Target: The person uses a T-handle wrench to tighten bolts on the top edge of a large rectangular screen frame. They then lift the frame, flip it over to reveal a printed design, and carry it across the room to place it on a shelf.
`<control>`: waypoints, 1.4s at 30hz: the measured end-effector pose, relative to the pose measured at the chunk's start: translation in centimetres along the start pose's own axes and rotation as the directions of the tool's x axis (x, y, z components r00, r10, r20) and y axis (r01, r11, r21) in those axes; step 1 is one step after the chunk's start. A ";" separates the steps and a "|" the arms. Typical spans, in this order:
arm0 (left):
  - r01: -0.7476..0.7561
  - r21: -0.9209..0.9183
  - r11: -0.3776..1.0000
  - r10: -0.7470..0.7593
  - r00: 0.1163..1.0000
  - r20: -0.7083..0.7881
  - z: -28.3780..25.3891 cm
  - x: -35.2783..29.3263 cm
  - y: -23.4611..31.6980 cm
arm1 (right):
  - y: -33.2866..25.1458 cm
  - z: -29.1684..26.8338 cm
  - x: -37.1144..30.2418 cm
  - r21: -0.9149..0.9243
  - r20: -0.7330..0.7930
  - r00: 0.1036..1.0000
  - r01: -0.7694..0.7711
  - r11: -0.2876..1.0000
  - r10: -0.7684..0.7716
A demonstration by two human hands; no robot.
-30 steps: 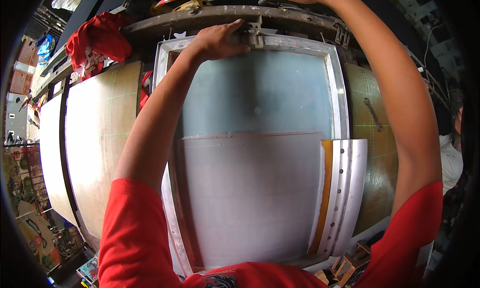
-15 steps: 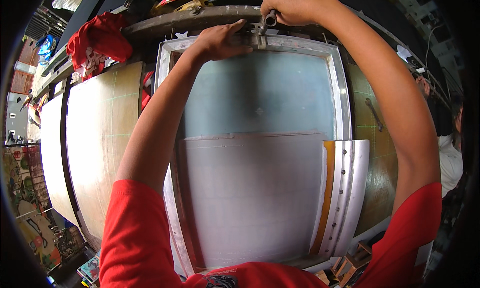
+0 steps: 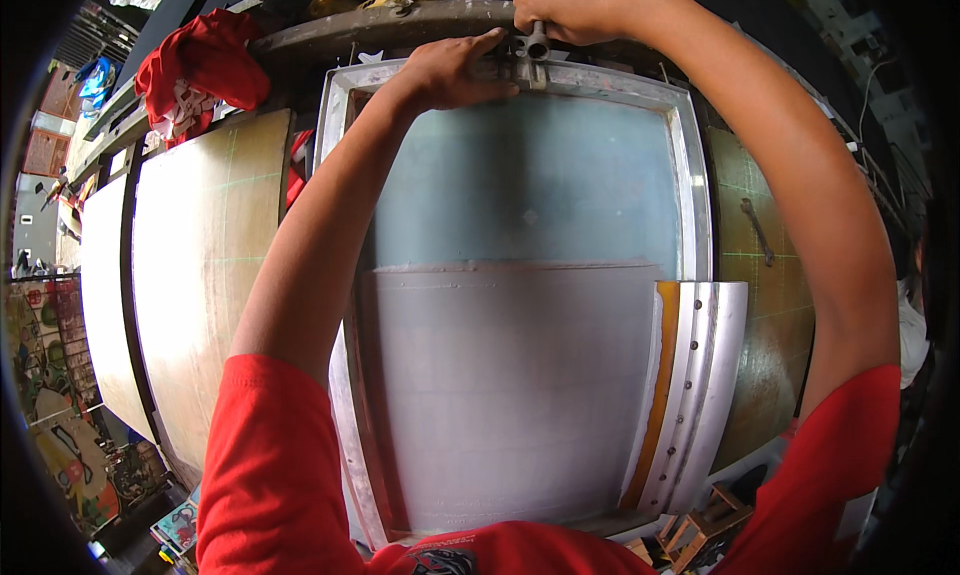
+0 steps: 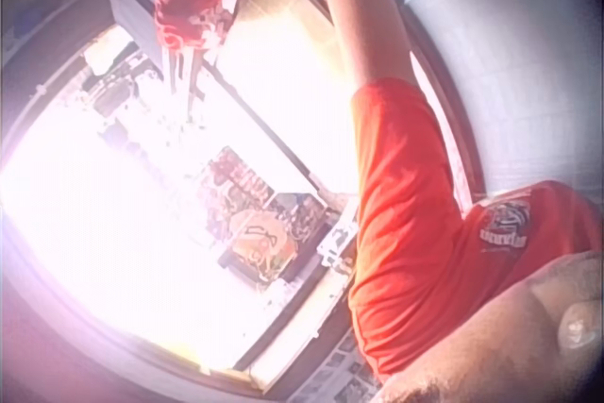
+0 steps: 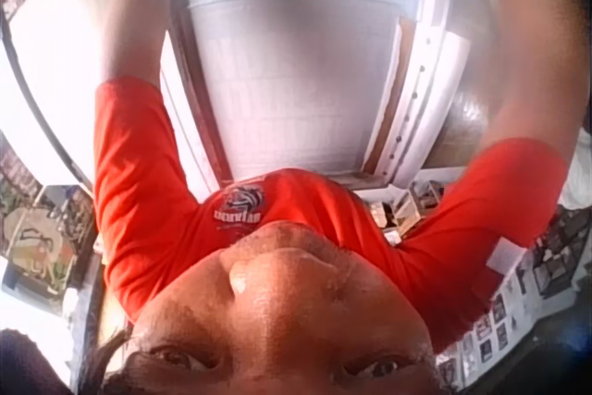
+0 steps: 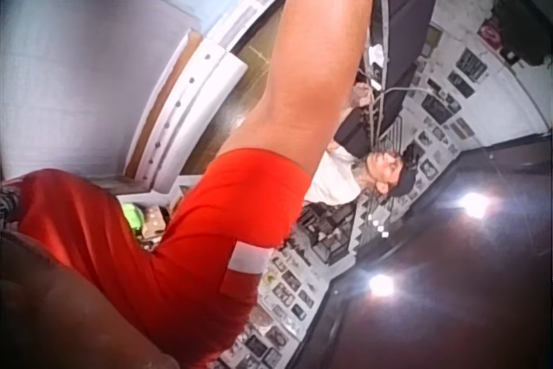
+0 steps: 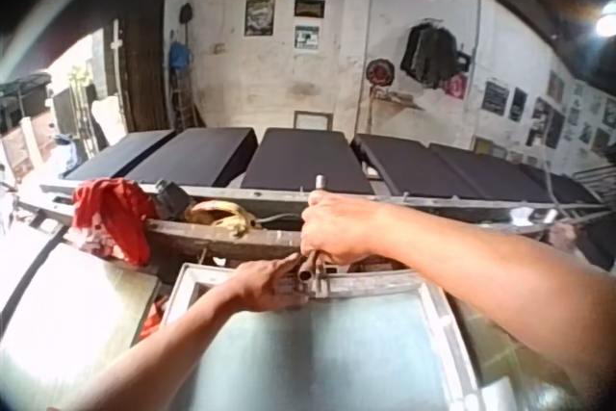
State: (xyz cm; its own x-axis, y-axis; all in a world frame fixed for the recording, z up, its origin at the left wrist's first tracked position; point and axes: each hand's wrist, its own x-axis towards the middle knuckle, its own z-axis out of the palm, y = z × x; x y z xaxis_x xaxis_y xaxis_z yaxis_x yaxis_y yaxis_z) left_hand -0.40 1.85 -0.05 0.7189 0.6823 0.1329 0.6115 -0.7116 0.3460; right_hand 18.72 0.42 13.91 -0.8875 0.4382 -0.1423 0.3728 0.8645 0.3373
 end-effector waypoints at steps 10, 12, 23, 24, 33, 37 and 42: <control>0.033 0.023 0.999 -0.033 0.999 -0.008 0.1 -0.1 0.6 | 0.7 1.8 -2.5 -0.014 -0.191 0.971 0.145 0.989 -0.145; 0.040 0.042 0.998 -0.040 0.999 -0.017 0.2 -0.1 0.4 | 0.7 1.9 -2.5 0.062 -0.219 0.971 0.116 0.991 -0.100; 0.040 0.018 0.999 -0.041 0.999 0.032 -0.1 0.1 0.6 | 0.2 1.1 -1.4 0.092 -0.013 0.964 -0.262 0.961 0.265; 0.044 0.023 0.999 -0.045 0.998 0.052 -0.2 0.1 0.7 | 0.1 0.9 -1.5 0.068 -0.002 0.964 -0.264 0.962 0.265; 0.074 0.021 0.997 -0.075 0.996 0.053 -0.8 -0.2 1.1 | 0.2 -0.5 -1.6 0.117 -0.096 0.974 -0.196 0.974 0.207; 0.048 0.005 0.999 -0.048 0.998 0.052 -0.6 0.0 0.9 | -0.5 1.5 -0.6 0.048 -0.185 0.969 -0.154 0.987 0.161; 0.054 0.006 0.999 -0.054 0.997 0.052 -1.0 -0.3 1.3 | -0.5 1.1 0.4 0.039 -0.126 0.987 -0.095 0.995 0.099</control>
State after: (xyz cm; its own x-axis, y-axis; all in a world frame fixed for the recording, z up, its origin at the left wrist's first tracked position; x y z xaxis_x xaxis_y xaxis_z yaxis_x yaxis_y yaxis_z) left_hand -0.13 0.93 1.26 0.7009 0.7102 0.0657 0.6512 -0.6748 0.3472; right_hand 18.47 0.43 12.62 -0.8732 0.4872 0.0099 0.4655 0.8281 0.3124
